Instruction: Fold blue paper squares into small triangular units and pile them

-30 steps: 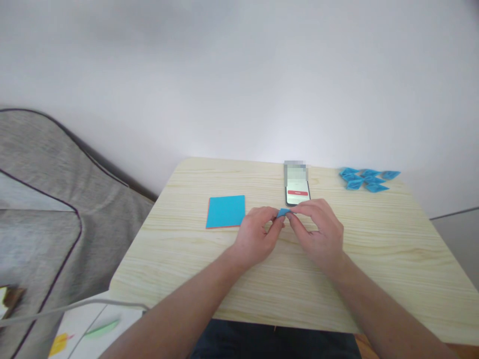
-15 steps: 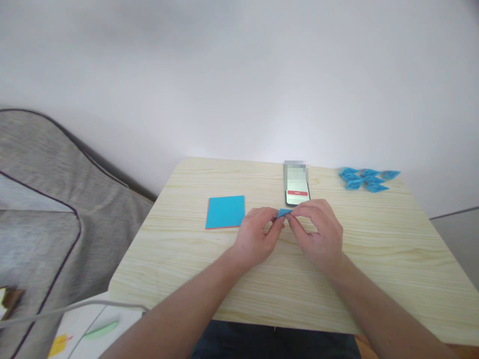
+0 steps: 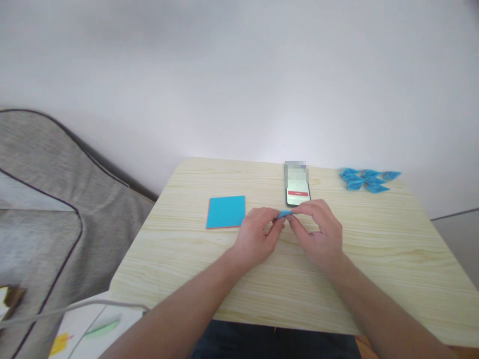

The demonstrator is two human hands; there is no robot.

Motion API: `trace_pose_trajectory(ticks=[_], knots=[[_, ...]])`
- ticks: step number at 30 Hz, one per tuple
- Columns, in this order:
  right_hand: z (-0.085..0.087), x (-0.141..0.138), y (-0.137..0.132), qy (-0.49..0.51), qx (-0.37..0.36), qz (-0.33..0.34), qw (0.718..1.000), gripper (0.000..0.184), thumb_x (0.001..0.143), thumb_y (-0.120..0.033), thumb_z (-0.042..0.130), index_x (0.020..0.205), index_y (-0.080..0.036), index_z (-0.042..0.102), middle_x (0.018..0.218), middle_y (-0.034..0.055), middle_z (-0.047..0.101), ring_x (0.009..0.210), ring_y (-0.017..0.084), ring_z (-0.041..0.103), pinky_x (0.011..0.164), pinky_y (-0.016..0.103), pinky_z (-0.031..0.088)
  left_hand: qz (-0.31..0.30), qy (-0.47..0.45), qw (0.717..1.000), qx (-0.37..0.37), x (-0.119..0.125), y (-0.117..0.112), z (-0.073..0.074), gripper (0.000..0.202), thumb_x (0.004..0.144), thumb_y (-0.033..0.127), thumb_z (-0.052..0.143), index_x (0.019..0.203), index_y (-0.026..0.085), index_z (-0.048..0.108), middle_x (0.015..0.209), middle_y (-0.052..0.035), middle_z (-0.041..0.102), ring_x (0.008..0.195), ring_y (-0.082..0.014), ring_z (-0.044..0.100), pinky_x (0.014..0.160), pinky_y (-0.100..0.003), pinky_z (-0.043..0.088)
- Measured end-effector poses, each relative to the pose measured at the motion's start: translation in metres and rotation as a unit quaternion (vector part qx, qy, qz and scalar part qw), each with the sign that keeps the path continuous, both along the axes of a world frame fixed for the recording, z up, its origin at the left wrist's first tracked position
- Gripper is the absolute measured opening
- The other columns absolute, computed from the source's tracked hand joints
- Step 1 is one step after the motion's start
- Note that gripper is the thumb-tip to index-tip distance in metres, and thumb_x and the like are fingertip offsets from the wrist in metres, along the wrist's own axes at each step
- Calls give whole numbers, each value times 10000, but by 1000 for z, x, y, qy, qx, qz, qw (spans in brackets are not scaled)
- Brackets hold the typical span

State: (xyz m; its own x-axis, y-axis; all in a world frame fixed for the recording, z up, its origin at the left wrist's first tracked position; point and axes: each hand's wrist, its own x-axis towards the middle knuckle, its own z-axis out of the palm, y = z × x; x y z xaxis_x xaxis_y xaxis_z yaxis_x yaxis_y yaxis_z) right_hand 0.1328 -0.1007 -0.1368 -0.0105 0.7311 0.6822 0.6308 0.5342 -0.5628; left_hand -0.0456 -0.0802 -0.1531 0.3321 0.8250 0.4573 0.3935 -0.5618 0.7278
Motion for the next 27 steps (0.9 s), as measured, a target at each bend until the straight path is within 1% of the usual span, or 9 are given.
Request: trace_pose_trajectory(ticks=[16,21,27], knots=[[-2,0,1,-10,10,-10,1000,210,835,-122,752,993,-252,703,921,47,708,897,229,654,800,432,534,3,6,1000,2,1,0,4,165,986,256,577,867,206,680,817,-12,724,809,-165,656,794,-324,473],[0,-1,1,-9,16,-7,1000,185,829,-114,751,949,-246,701,908,43,706,886,225,655,798,429,531,5,8,1000,2,1,-1,4,180,988,259,575,843,202,666,798,-10,709,791,-162,644,782,-322,463],[-1,-1,0,0,1,-17,1000,169,841,-137,744,963,-246,702,912,47,698,885,225,650,792,425,534,1,9,1000,0,0,0,3,166,991,261,571,870,203,668,826,-19,715,813,-169,645,782,-325,467]])
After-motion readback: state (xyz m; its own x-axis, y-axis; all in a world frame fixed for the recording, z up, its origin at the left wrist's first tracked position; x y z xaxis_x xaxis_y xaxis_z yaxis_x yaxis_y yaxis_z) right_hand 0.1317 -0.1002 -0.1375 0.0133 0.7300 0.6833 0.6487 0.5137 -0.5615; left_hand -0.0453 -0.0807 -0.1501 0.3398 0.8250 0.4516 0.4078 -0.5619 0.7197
